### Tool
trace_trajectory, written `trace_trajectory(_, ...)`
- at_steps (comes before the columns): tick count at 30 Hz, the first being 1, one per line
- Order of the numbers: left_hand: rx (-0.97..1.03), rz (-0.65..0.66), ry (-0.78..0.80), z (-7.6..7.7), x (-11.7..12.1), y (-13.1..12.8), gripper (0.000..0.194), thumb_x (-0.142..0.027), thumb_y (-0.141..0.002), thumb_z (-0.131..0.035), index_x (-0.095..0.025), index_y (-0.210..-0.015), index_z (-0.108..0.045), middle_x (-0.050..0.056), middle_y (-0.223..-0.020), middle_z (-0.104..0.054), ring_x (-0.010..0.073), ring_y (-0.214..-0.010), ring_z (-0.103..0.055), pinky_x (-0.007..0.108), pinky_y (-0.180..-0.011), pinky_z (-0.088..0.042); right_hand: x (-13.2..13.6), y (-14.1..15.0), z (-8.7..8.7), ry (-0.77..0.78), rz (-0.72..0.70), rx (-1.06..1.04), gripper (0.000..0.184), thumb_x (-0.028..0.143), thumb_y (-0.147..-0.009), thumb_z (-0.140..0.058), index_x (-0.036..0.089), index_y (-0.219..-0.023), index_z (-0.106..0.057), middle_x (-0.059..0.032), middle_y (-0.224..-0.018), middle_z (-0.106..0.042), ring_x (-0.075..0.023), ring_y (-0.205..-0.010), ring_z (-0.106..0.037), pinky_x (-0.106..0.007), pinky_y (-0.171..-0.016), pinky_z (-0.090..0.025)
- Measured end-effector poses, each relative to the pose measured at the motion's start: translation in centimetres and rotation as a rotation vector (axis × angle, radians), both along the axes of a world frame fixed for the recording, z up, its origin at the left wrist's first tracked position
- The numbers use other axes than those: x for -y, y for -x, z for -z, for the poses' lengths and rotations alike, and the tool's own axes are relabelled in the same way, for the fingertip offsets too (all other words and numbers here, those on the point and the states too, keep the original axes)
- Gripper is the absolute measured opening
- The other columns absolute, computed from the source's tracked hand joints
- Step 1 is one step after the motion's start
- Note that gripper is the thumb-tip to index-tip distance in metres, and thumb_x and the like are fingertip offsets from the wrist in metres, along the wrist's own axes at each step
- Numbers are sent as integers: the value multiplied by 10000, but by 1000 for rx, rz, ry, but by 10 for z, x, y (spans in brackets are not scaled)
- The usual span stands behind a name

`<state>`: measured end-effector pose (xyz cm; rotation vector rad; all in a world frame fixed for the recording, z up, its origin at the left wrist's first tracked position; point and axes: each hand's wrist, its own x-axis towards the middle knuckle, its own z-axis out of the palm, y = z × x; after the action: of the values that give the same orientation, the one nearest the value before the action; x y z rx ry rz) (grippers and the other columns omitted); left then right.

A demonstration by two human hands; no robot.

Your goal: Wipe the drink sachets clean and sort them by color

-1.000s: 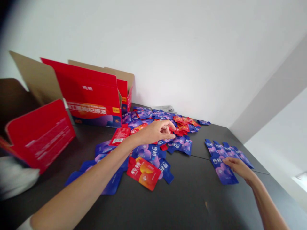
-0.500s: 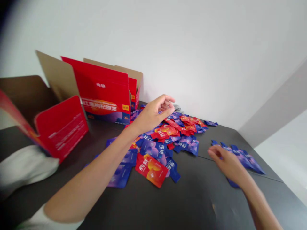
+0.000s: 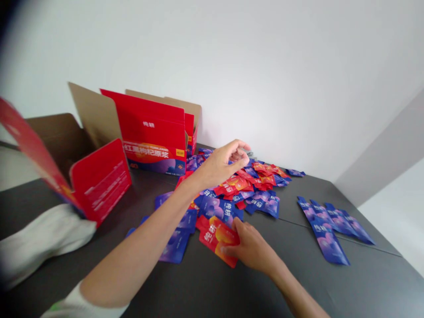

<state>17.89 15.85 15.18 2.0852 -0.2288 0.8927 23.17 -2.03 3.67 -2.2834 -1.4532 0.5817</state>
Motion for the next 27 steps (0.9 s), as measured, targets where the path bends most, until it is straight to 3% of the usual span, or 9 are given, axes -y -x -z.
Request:
trace_trajectory(4, -35, -35, -48, 8, 1, -7, 187, -206, -875, -514, -154, -1054, -524, 57, -932, -643, 153, -854, -598, 292, -819, -465, 17, -18, -19, -22, 33, -378, 365, 472, -785, -651, 214, -1041, -609, -18, -923, -685, -195, -810, -619, -301, -702, -492)
trace_trajectory(8, -87, -117, -58, 20, 6, -16, 257, -326, -872, -546, -157, -1063, -517, 113, -1097, -621, 210, -1035, -570, 345, -927, -426, 33, -25, -53, -360, 291, -532, 490, 489, -795, -654, 228, -1193, -538, -38, -1106, -657, -203, -945, -618, -310, -780, -509)
trace_trajectory(10, -123, -120, 27, 25, 12, -19, 369, -419, -835, -594, -152, -1075, -509, 133, -1153, -599, 229, -1071, -554, 354, -930, -425, 35, -20, -65, -574, 321, -559, 452, 468, -819, -644, 234, -1187, -526, -39, -1134, -643, -184, -950, -611, -286, -797, -503)
trace_trajectory(12, -176, 2, 162, 27, 22, -20, 417, -491, -812, -605, -153, -1044, -528, 110, -1080, -627, 213, -970, -587, 326, -833, -465, 30, -12, -68, -761, 315, -553, 377, 448, -841, -630, 235, -1138, -538, -32, -1114, -642, -161, -924, -603, -257, -794, -497)
trace_trajectory(15, -212, 283, 358, 29, 39, -21, 349, -511, -812, -592, -165, -844, -573, 24, -816, -632, 140, -707, -571, 251, -629, -455, 19, 0, -61, -945, 319, -496, 324, 428, -857, -616, 252, -1118, -540, -10, -1092, -632, -146, -920, -586, -241, -807, -491)
trace_trajectory(17, -154, 328, 479, 31, 49, -22, 343, -493, -789, -627, -168, -714, -547, -12, -699, -579, 105, -605, -512, 227, -563, -417, 13, 3, -57, -977, 290, -467, 321, 419, -862, -611, 266, -1132, -533, -1, -1087, -624, -149, -937, -578, -253, -830, -489)
trace_trajectory(20, -78, 250, 556, 35, 56, -23, 361, -476, -792, -633, -173, -644, -504, -32, -625, -519, 86, -543, -454, 218, -519, -379, 12, 1, -58, -859, 202, -479, 327, 408, -857, -619, 260, -1137, -538, -1, -1034, -637, -165, -936, -589, -279, -842, -493)
trace_trajectory(22, -83, 235, 505, 36, 56, -21, 371, -477, -834, -577, -178, -632, -490, -36, -606, -497, 87, -537, -441, 221, -515, -368, 15, -3, -61, -804, 170, -501, 329, 418, -854, -619, 257, -1133, -553, -4, -1019, -653, -178, -932, -604, -287, -829, -501)
trace_trajectory(27, -172, 302, 224, 33, 56, -16, 412, -454, -896, -466, -186, -584, -439, -45, -569, -457, 90, -537, -419, 221, -507, -330, 17, -10, -58, -934, 242, -551, 326, 493, -893, -529, 260, -1108, -605, -17, -1057, -675, -204, -986, -615, -287, -781, -521)
